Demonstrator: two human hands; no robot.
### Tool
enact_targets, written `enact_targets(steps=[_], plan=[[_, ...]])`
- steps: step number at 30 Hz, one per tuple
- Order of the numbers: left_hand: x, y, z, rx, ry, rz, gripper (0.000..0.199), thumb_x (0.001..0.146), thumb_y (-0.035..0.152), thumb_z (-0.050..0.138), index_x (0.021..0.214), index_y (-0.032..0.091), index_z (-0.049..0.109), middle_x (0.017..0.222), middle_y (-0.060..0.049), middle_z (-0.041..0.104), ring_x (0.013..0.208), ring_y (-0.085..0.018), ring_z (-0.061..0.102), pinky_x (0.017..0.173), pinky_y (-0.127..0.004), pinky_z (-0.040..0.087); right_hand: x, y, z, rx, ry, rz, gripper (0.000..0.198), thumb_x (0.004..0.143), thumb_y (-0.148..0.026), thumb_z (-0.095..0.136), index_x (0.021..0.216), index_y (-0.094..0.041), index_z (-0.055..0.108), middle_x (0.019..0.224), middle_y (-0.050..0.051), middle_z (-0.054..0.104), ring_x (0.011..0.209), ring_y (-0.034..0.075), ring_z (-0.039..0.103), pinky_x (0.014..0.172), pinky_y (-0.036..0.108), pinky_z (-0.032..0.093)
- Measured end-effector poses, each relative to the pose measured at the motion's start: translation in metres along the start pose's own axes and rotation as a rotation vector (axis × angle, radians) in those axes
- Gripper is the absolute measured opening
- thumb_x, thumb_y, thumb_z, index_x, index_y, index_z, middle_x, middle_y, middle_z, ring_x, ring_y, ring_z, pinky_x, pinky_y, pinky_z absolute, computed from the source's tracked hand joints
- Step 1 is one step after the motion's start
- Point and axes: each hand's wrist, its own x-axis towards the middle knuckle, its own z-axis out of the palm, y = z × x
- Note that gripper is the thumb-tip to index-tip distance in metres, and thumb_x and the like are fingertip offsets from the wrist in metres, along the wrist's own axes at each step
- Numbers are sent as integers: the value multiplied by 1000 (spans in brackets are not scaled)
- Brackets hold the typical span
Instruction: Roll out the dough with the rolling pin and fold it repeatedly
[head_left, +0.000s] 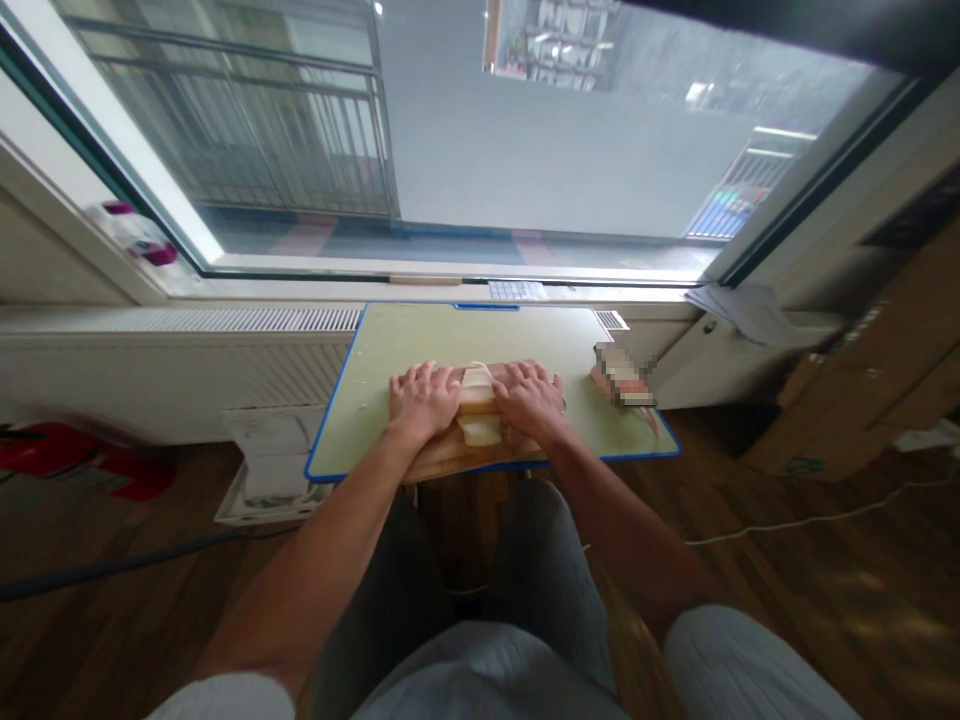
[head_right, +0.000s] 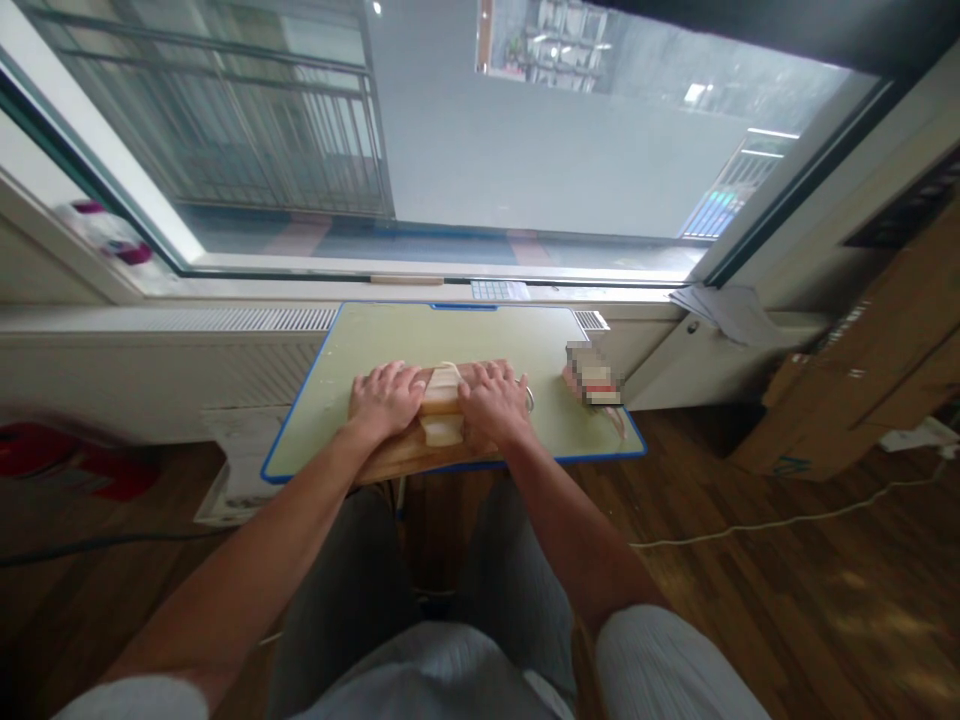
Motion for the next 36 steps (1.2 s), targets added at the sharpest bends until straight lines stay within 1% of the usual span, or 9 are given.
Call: enact_targets(steps=[4,7,10,13,16,19,26,31,36], plan=[[-19,1,2,10,64,15,53,108,49,33,146,33,66,165,-10,57,150,-33,49,126,-58,33,-18,0,1,-9,27,-9,57,111,-54,37,160,-32,57,168,7,53,155,35,42,130,65,25],[-29,2,2,-1,105,35,52,108,48,33,146,33,66,166,-9,56,152,-33,47,128,-60,29,-31,-1,-4,-11,51,-42,51,112,-53,35,150,-34,64,160,7,60,150,34,46,127,63,28],[-30,3,2,-14,128,43,52,108,47,34,145,32,67,166,-10,56,154,-34,45,131,-65,23,-39,-2,-7,-10,84,-62,48,114,-51,33,141,-33,69,153,7,65,144,34,50,124,59,32],[-21,5,2,-20,141,32,51,108,47,36,144,31,68,165,-12,57,154,-33,45,132,-67,20,-38,-3,-8,-10,91,-27,46,113,-51,35,138,-34,69,152,5,66,143,33,51,124,57,33],[-6,6,1,-19,132,22,50,107,46,37,141,31,70,164,-12,58,153,-33,46,131,-69,20,-28,-3,-6,4,66,7,47,112,-52,37,143,-35,67,157,5,62,146,33,49,124,58,34],[11,6,1,-22,88,13,48,107,47,37,139,33,70,162,-11,59,151,-32,48,131,-69,22,-13,-2,-6,20,30,40,50,110,-54,40,150,-36,64,162,6,58,149,33,47,125,61,33],[48,9,-1,-50,-6,-5,50,105,44,34,136,30,72,154,-13,64,142,-35,54,125,-68,31,29,2,-9,84,-51,99,61,105,-59,44,157,-30,59,166,10,55,152,36,44,127,63,31],[73,13,-3,-64,9,-28,50,105,41,34,132,27,74,149,-16,66,136,-36,58,120,-66,37,60,9,-1,131,-21,110,63,99,-58,52,151,-24,64,160,13,60,146,35,52,124,57,37],[95,15,1,-49,57,-38,49,106,37,33,125,22,75,140,-18,70,131,-36,60,116,-62,41,86,13,3,118,-21,113,57,100,-52,53,143,-20,68,153,15,66,140,33,58,119,51,42]])
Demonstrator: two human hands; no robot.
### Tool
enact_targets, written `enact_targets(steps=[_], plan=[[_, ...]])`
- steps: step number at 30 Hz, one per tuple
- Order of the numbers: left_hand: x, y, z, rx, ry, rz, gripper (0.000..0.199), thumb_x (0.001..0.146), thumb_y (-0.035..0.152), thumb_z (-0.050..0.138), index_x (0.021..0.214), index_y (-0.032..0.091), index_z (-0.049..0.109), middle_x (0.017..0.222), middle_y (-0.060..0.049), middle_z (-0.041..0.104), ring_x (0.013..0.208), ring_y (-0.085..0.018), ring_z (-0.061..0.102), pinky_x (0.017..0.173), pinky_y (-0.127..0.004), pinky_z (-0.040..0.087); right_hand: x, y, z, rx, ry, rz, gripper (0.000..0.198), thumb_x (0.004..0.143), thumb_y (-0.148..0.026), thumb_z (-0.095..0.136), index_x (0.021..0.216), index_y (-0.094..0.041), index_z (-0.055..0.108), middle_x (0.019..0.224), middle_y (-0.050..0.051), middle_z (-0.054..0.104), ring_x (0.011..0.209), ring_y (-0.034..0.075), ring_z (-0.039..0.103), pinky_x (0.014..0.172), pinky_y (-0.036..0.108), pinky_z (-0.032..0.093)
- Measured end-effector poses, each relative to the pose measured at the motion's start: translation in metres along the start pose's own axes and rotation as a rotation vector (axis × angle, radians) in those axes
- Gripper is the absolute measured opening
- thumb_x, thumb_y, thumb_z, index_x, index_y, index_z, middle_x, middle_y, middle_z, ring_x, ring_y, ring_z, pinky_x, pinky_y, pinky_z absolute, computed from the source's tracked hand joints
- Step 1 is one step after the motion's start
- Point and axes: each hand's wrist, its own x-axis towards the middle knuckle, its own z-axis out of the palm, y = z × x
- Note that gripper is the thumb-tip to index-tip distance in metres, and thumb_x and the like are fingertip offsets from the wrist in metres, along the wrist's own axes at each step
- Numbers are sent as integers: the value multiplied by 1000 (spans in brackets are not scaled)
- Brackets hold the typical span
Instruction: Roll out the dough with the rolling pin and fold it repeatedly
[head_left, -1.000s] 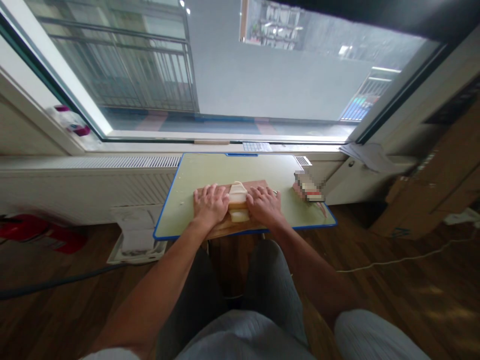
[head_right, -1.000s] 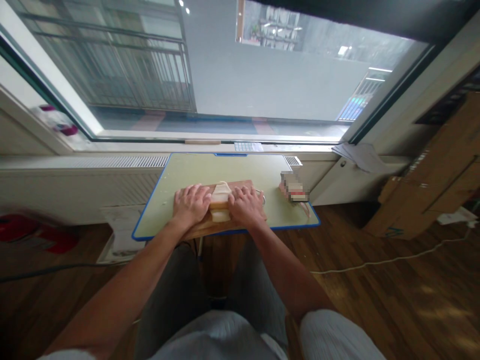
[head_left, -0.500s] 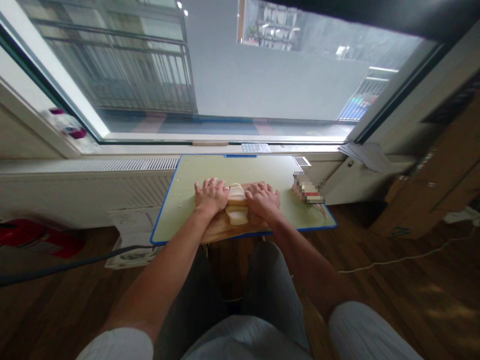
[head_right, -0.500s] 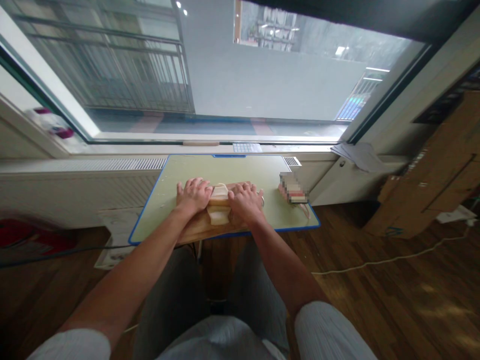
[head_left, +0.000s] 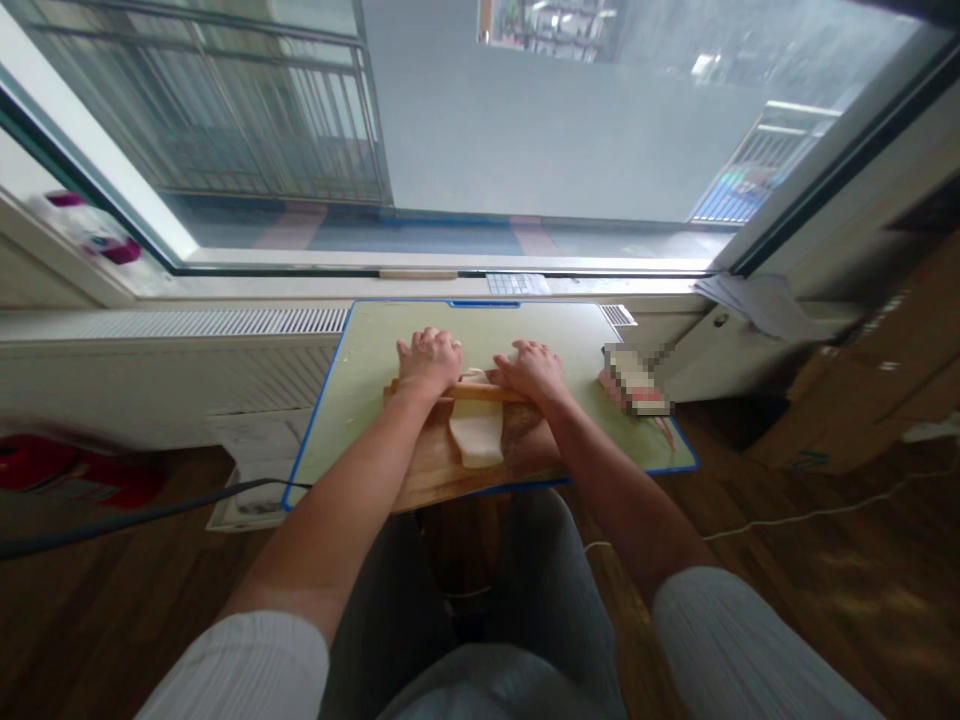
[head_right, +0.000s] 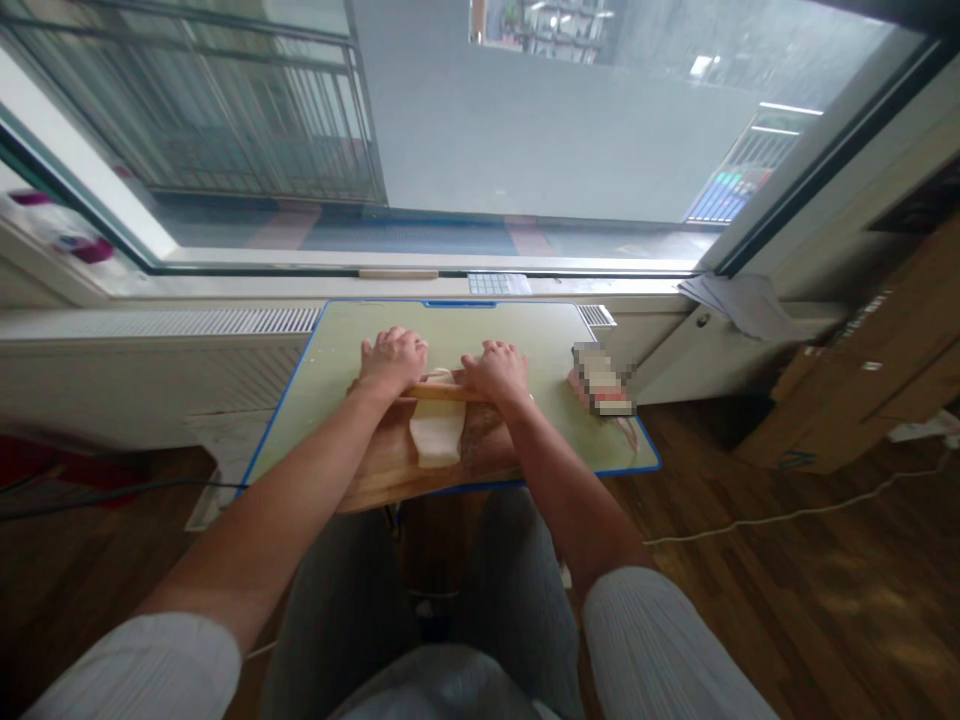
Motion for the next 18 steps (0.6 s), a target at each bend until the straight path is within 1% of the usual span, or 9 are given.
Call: enact_targets(steps=[4,7,12,15,18], plan=[[10,1,4,8,18,-3,48,107,36,32,124,21,75,138,-18,70,130,-35,60,115,-59,42,12,0,0,-39,19,-17,54,100,-49,55,143,-18,68,150,16,67,140,33,58,119,50,41],[10,1,4,6,2,-2,48,107,37,33,125,22,74,139,-18,70,131,-35,60,114,-57,43,13,0,1,-47,37,-34,54,100,-48,55,143,-17,69,151,17,67,140,33,58,120,49,40],[2,-1,2,-2,-47,14,47,106,38,36,128,23,74,142,-17,68,131,-35,60,113,-57,44,2,2,2,-14,22,-21,56,100,-50,54,144,-19,68,151,16,67,140,33,58,119,48,42],[-3,-2,2,2,-70,22,47,105,40,38,131,25,74,146,-16,67,132,-36,60,115,-59,43,-7,2,1,1,-9,-14,57,99,-51,53,145,-20,67,154,16,65,142,34,56,121,52,42],[-8,-4,3,-3,-90,35,48,104,42,39,135,25,72,151,-16,64,136,-37,58,117,-63,41,-15,3,0,-5,-51,-10,63,100,-55,52,151,-21,63,160,15,60,147,36,52,123,57,39]])
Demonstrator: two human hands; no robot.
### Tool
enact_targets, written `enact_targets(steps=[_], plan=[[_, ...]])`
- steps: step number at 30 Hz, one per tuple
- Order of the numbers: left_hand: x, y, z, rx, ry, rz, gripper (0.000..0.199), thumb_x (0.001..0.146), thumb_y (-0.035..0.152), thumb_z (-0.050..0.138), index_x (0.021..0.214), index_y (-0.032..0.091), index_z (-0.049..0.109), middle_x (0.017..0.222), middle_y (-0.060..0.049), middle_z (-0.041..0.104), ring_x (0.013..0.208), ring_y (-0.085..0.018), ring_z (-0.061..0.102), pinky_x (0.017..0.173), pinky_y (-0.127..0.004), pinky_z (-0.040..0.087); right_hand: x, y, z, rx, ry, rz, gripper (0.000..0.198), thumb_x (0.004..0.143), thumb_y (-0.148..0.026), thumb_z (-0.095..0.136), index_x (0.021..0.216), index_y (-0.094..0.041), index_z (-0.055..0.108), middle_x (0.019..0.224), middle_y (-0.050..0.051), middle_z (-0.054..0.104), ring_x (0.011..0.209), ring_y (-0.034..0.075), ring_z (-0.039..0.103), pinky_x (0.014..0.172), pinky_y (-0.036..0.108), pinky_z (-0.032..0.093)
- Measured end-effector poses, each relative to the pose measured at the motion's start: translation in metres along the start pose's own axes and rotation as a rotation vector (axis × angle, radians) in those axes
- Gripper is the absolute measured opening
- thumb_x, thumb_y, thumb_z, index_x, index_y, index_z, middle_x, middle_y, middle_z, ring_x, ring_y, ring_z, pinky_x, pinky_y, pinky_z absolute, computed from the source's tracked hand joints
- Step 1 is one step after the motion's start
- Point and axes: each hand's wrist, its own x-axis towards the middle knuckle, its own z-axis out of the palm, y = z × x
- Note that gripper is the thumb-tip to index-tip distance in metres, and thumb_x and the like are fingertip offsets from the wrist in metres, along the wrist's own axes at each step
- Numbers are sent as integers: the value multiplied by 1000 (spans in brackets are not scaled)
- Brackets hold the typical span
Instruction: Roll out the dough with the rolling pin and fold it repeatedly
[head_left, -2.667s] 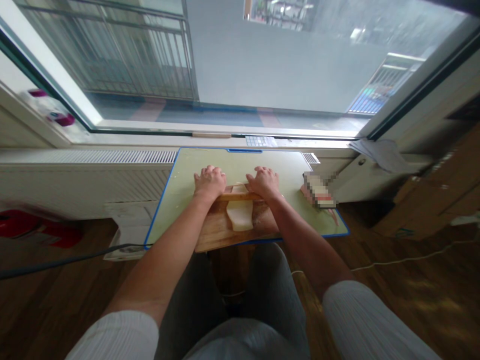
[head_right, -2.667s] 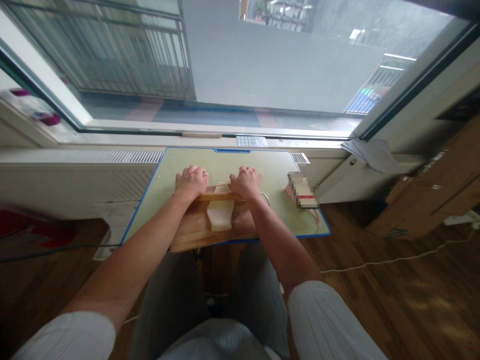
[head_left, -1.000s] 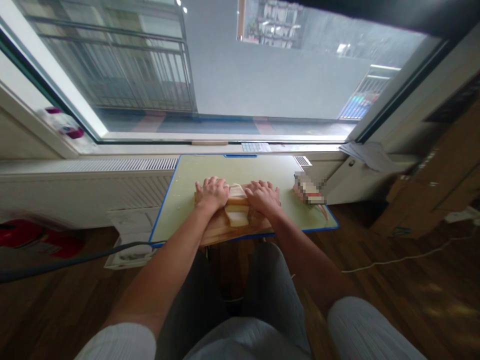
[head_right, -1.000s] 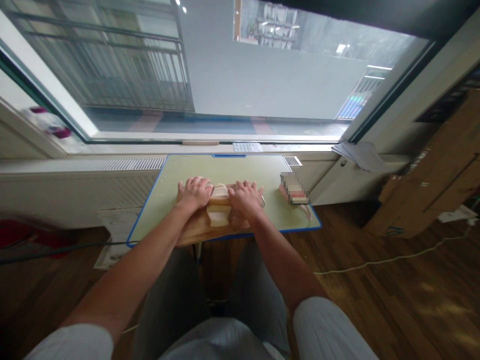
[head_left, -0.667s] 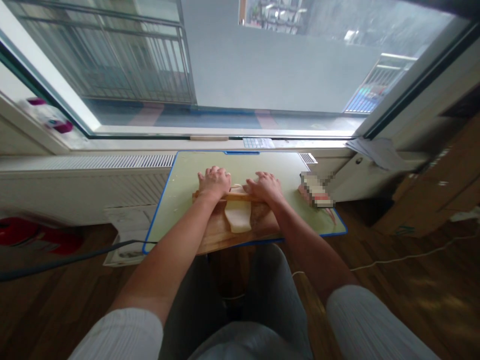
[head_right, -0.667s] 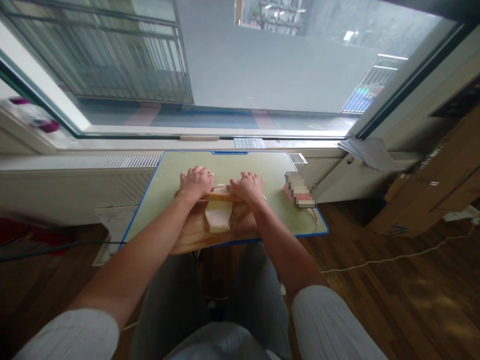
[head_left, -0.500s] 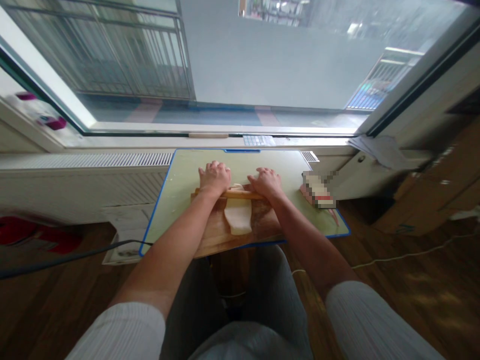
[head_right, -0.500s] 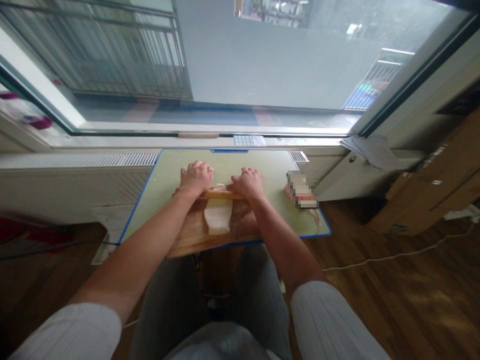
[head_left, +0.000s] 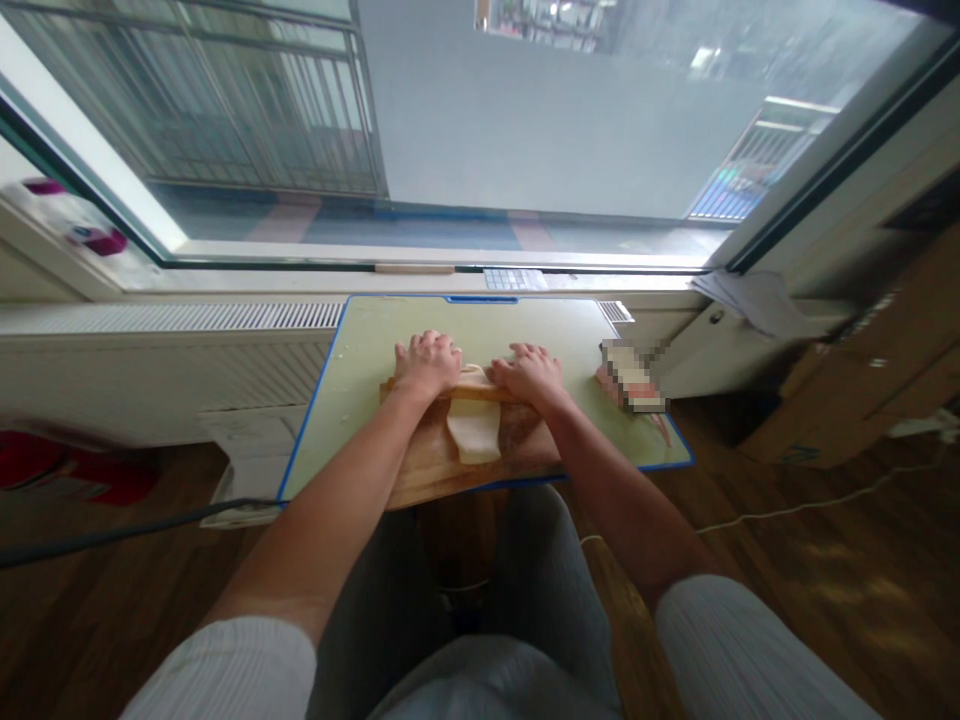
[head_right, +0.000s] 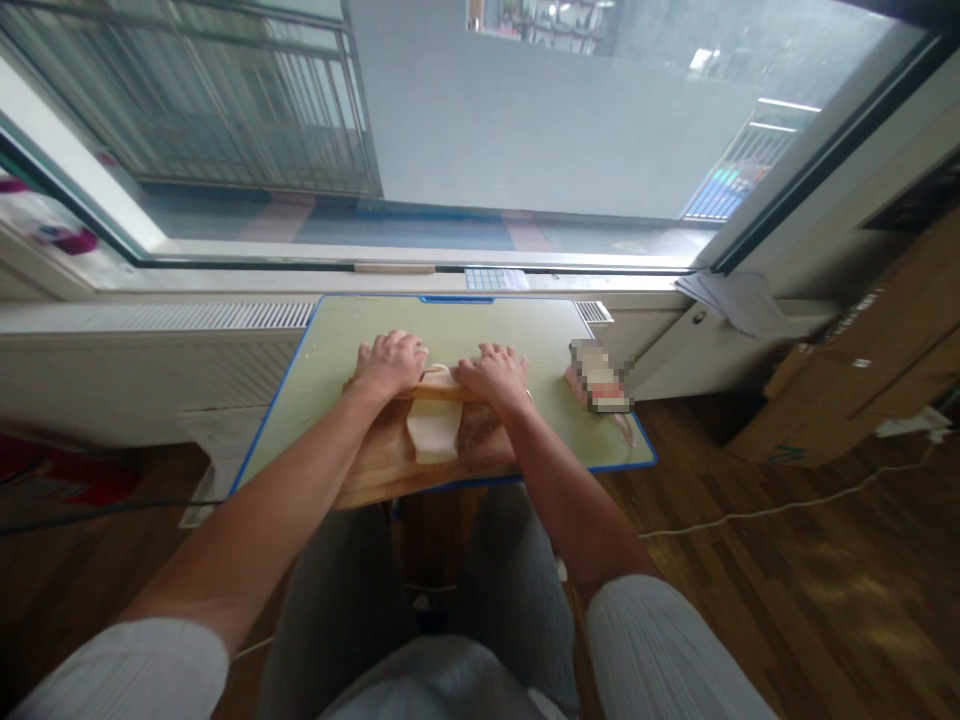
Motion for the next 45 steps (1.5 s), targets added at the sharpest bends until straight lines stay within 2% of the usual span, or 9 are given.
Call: enact_targets(steps=[4,7,11,19,29,34,39,45], plan=[[-8,-3,2,-8,-34,13,52,104,46,37,141,28,69,158,-15,60,141,-38,55,121,-67,36,-15,0,-1,-6,-6,-22,65,103,-58,48,159,-27,56,167,11,54,152,37,45,125,62,36],[-18,-5,2,-19,-41,15,54,105,49,36,146,31,65,163,-12,57,146,-36,52,124,-66,33,-29,-2,-3,-14,-1,-35,67,106,-62,43,162,-27,53,169,11,51,154,37,42,127,64,33],[-38,-5,2,-4,-26,15,55,106,49,35,148,31,65,166,-11,56,149,-35,50,125,-64,32,-50,-5,-2,-64,21,-56,65,108,-56,40,164,-26,51,172,9,48,158,37,39,129,64,28],[-77,-6,4,49,91,46,52,107,48,35,139,30,71,161,-10,62,145,-33,55,122,-60,38,-89,-5,8,-123,139,-94,63,112,-58,33,162,-28,56,169,9,52,157,37,40,131,64,23],[-116,-14,11,16,150,76,63,110,50,28,156,23,59,169,-10,54,156,-34,47,128,-61,32,-127,-7,15,-96,200,-118,65,114,-57,31,158,-18,58,167,13,54,159,35,39,129,57,24],[-112,-13,9,35,145,85,62,109,49,29,155,22,61,167,-11,55,153,-34,49,127,-61,33,-124,-5,17,-99,242,-146,61,115,-58,32,152,-20,63,163,13,59,155,34,43,128,55,26],[-93,-9,6,68,130,60,59,108,50,31,150,27,66,167,-10,56,151,-33,51,123,-57,38,-106,-5,14,-117,236,-139,59,114,-58,32,149,-25,66,162,10,60,153,35,44,126,56,29],[-59,-6,5,49,37,12,56,108,50,32,150,33,65,169,-8,53,154,-33,48,125,-61,34,-72,-7,2,-119,145,-127,51,113,-58,35,141,-34,70,153,6,66,145,33,50,123,57,35]])
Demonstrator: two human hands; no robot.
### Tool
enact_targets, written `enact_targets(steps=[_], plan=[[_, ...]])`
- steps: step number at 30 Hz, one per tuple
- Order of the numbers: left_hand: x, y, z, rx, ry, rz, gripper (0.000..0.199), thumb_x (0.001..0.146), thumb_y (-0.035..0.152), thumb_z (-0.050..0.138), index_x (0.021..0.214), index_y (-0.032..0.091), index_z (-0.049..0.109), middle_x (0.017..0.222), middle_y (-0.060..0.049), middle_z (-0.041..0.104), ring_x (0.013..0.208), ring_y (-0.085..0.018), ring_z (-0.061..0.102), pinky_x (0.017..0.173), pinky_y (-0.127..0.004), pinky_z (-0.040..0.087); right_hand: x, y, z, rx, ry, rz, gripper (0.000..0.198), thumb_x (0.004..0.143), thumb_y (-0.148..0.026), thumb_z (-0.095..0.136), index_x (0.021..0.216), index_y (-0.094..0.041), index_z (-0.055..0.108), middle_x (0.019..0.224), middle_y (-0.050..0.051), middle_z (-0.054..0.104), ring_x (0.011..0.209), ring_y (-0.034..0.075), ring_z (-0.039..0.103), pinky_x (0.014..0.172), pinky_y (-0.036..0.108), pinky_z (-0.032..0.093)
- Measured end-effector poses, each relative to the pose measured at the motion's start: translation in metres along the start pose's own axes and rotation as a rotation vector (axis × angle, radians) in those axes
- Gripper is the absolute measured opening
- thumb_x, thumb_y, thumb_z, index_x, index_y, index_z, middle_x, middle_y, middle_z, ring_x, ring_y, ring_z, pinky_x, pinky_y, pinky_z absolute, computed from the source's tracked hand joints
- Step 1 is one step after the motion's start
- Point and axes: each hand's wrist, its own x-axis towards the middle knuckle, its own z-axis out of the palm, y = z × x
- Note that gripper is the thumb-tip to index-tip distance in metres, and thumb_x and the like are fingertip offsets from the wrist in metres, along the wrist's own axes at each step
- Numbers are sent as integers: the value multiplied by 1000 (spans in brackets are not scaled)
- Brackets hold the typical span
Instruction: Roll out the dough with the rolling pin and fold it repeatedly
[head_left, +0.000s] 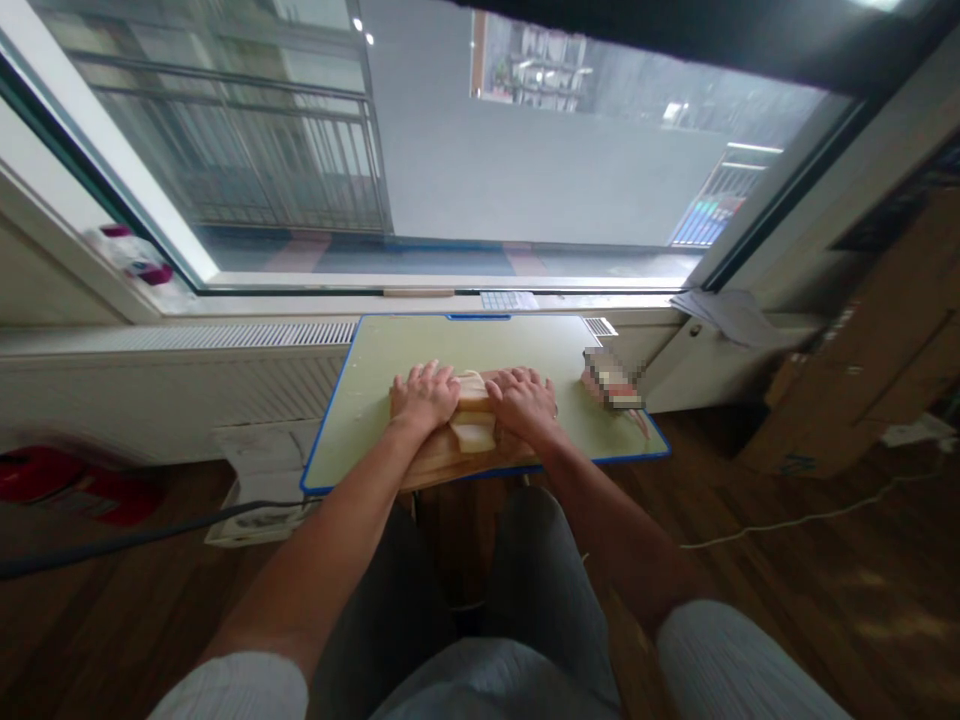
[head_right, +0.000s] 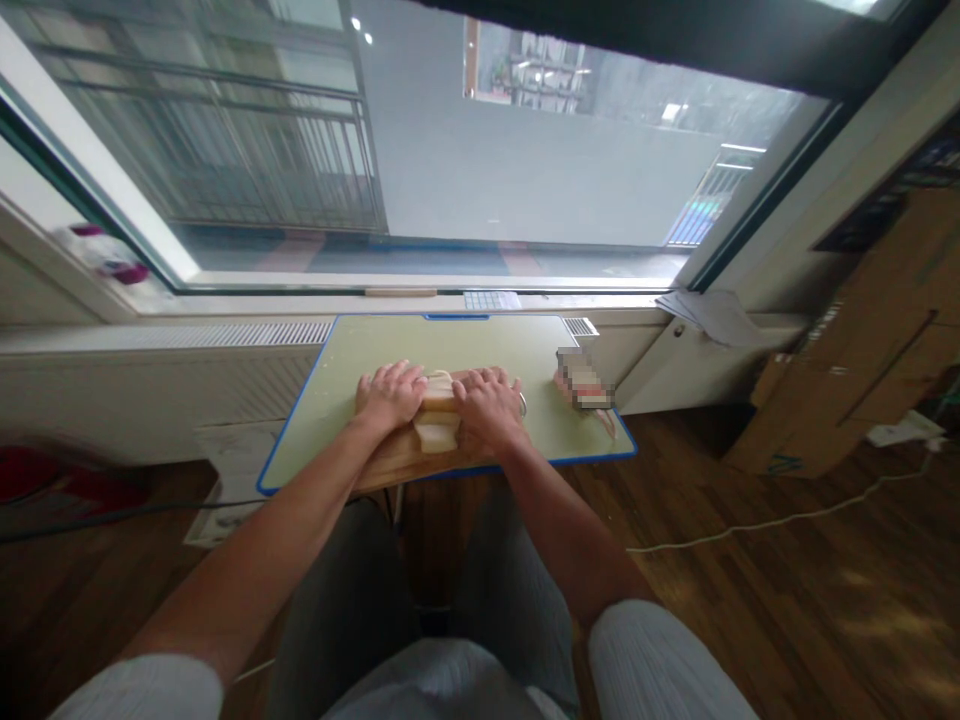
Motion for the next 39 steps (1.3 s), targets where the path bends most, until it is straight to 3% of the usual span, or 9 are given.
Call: enact_targets(steps=[9,20,31,39], plan=[[51,-1,-3,-33,-120,7,57,106,53,34,151,31,62,171,-11,49,152,-36,48,124,-68,35,58,9,3,86,-162,85,65,104,-67,44,155,-31,61,163,10,57,151,36,45,124,60,36],[86,4,-3,-63,-37,-58,50,106,39,34,134,22,72,147,-17,67,134,-35,61,112,-57,49,106,17,18,100,-144,135,60,100,-52,53,148,-18,67,158,16,63,145,36,52,122,56,39],[61,3,-4,-42,-36,-41,48,106,46,40,137,27,71,153,-13,65,136,-35,60,115,-57,47,71,15,12,84,-84,89,59,103,-54,50,151,-22,63,157,13,63,144,34,51,122,53,38],[24,-1,-5,-28,-103,-23,60,106,52,35,158,32,58,172,-9,49,154,-36,47,124,-63,37,20,5,8,42,-18,38,57,109,-53,41,154,-26,61,162,9,59,151,35,46,125,59,35]])
